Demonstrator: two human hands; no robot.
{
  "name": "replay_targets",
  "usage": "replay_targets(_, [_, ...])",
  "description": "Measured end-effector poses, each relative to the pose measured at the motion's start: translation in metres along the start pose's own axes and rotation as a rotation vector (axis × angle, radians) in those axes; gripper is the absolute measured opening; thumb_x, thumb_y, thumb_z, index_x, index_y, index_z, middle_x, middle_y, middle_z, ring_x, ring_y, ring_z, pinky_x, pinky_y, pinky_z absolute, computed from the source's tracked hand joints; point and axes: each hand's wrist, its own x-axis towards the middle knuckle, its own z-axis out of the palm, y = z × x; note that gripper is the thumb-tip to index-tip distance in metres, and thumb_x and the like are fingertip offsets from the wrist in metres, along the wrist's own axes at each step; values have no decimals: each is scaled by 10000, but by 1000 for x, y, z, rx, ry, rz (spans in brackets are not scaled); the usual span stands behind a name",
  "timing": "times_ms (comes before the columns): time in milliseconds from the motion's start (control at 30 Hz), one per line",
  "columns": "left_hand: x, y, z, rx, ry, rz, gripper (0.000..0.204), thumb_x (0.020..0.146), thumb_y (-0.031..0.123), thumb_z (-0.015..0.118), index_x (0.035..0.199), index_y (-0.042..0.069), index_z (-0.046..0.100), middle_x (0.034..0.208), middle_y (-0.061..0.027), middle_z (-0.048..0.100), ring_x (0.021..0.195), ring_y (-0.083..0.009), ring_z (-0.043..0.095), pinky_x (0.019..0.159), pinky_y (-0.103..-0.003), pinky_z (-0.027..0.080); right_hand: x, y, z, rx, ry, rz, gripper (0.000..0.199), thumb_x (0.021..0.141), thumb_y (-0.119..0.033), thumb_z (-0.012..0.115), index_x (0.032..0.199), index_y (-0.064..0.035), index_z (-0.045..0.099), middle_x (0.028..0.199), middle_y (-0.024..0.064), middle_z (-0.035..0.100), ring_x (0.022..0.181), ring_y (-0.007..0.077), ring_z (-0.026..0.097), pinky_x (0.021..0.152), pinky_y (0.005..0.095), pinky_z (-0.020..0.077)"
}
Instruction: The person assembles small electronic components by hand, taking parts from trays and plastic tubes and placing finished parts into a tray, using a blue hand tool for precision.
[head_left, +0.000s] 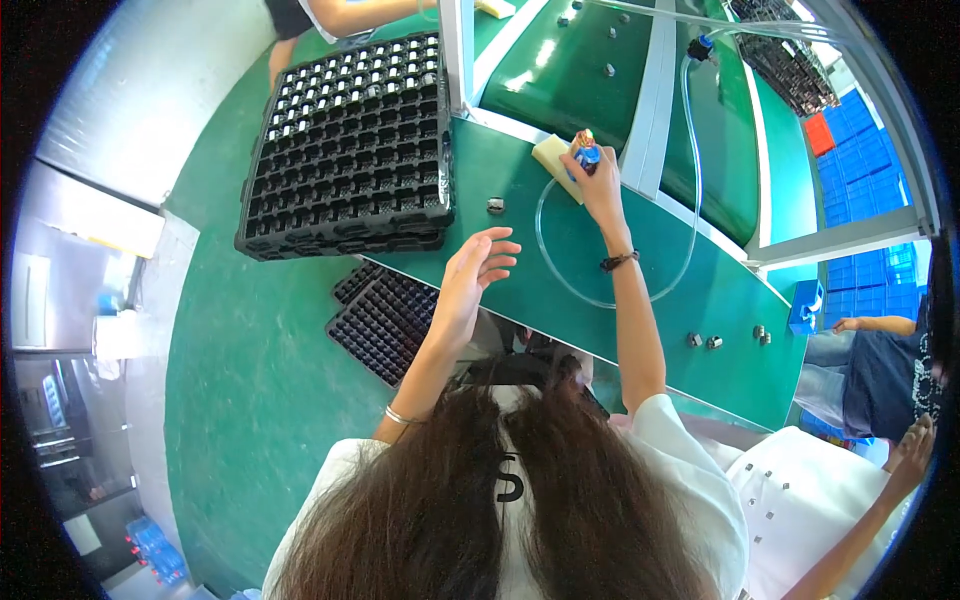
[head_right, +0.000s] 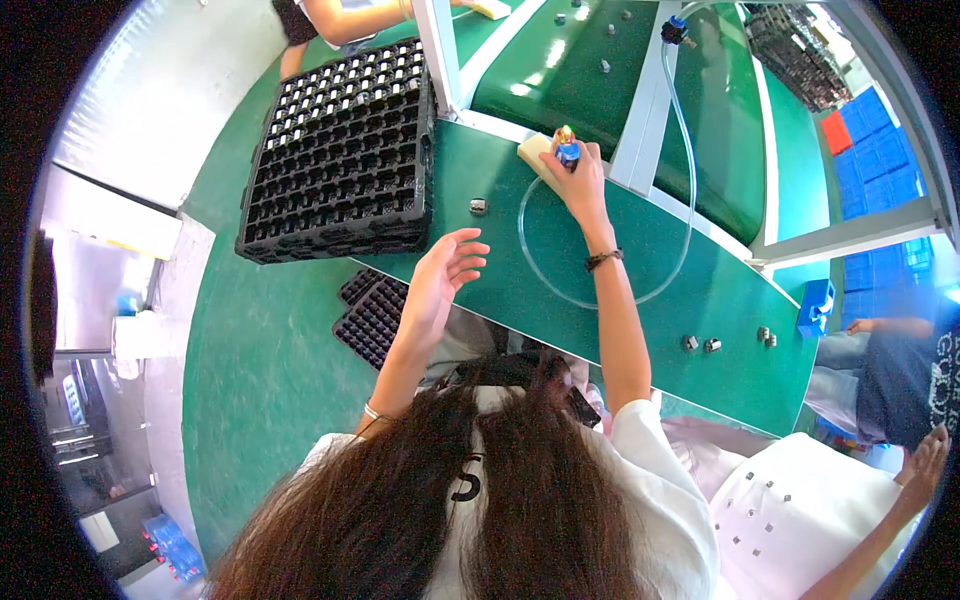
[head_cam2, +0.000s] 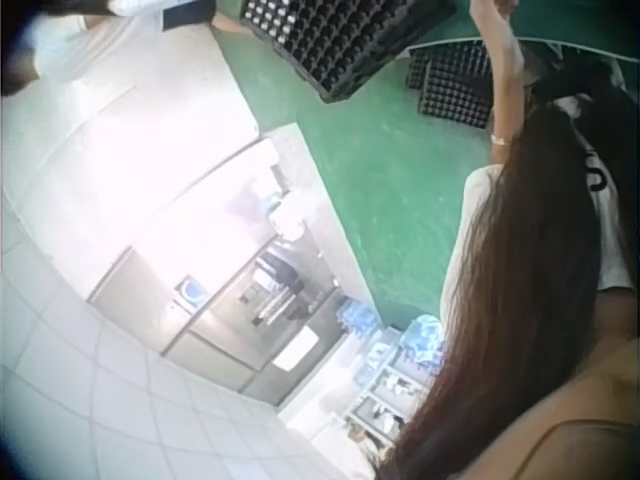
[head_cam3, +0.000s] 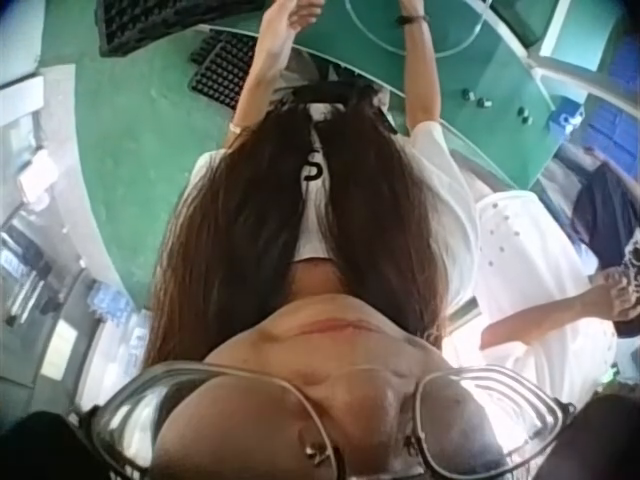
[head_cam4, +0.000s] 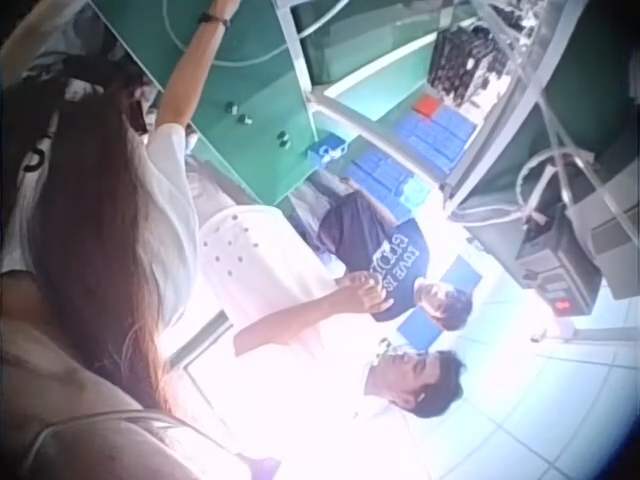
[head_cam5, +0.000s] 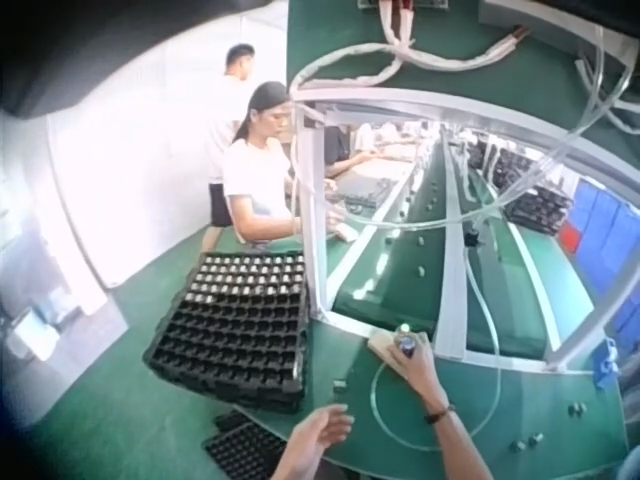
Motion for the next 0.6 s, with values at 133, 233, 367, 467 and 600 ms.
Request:
replay_targets(133, [-5,3,-6,-9,23,1,371,937,296,378,1146,17,503,1019,-77,594,883,-117,553,785,-246,425,-16,-9,-14,-1,65,-84,664,634,-296,786,1169,-45,485,972,117,444,834,224,481,722,325,425])
replay_targets(233, [-11,3,-13,-9,52,32,368,936,298,382,1145,20,501,1014,-71,592,884,-116,552,784,-242,423,-26,-5,-27,-15,-25,11,819,567,-283,826,1245,-82,414,1031,109,424,864,223,461,737,321,424])
replay_targets(367, [-14,2,-20,-34,59,25,364,934,297,391,1149,23,496,1015,-70,590,889,-116,551,785,-242,424,-32,-2,-34,-55,-21,3,814,568,-287,822,1242,-85,412,1012,104,427,857,219,454,750,319,422])
replay_targets(467, [-17,7,-22,-26,103,44,339,932,279,387,1123,28,513,1001,-71,594,880,-111,547,786,-244,417,-29,-6,-28,-41,13,-27,781,579,-289,815,1223,-77,426,1002,101,436,857,217,451,755,321,423])
replay_targets(600, [-17,17,-33,-13,149,103,326,929,263,390,1105,22,519,997,-76,591,874,-114,541,795,-251,412,-17,-18,-18,-8,29,16,721,586,-311,802,1168,-68,452,1017,135,468,927,286,492,796,387,421])
